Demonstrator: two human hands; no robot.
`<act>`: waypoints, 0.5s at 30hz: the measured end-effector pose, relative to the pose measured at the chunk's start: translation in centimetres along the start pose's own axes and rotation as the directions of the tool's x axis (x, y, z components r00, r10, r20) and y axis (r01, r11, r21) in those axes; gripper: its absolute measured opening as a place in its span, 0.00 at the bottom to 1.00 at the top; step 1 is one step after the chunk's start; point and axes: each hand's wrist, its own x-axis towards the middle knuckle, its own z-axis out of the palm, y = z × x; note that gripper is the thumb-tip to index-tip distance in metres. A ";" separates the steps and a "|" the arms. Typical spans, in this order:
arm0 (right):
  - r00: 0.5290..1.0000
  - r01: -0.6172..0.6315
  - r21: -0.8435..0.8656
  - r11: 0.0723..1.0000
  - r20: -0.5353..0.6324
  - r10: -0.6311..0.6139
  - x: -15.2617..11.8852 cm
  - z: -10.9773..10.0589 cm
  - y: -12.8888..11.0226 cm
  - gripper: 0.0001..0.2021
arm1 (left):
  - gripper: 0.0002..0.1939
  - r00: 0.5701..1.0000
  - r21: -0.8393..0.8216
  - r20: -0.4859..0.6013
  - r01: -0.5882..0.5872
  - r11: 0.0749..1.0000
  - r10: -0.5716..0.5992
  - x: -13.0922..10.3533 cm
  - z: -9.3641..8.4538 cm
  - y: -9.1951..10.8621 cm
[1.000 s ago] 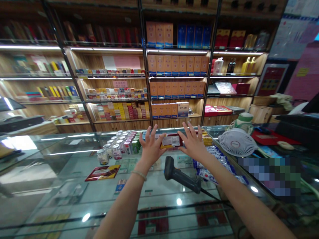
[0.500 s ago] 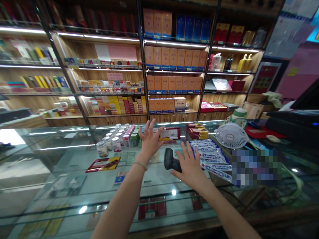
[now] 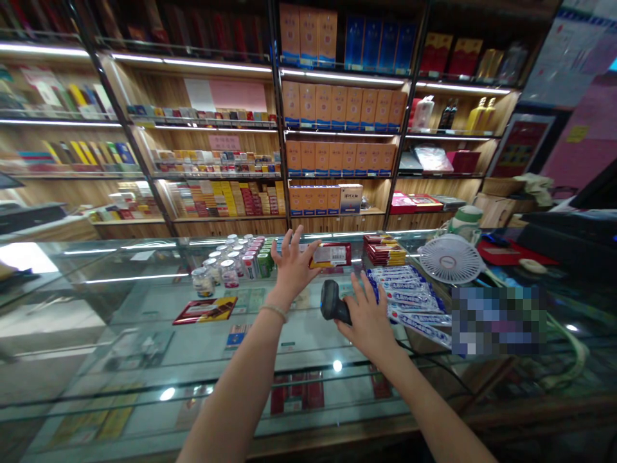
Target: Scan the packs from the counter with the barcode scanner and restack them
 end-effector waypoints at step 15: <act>0.927 -0.373 0.531 0.761 0.186 0.325 -0.6 -4.7 2.1 0.15 | 0.36 0.999 -0.030 -0.013 0.042 0.999 -0.043 0.1 -0.1 -0.2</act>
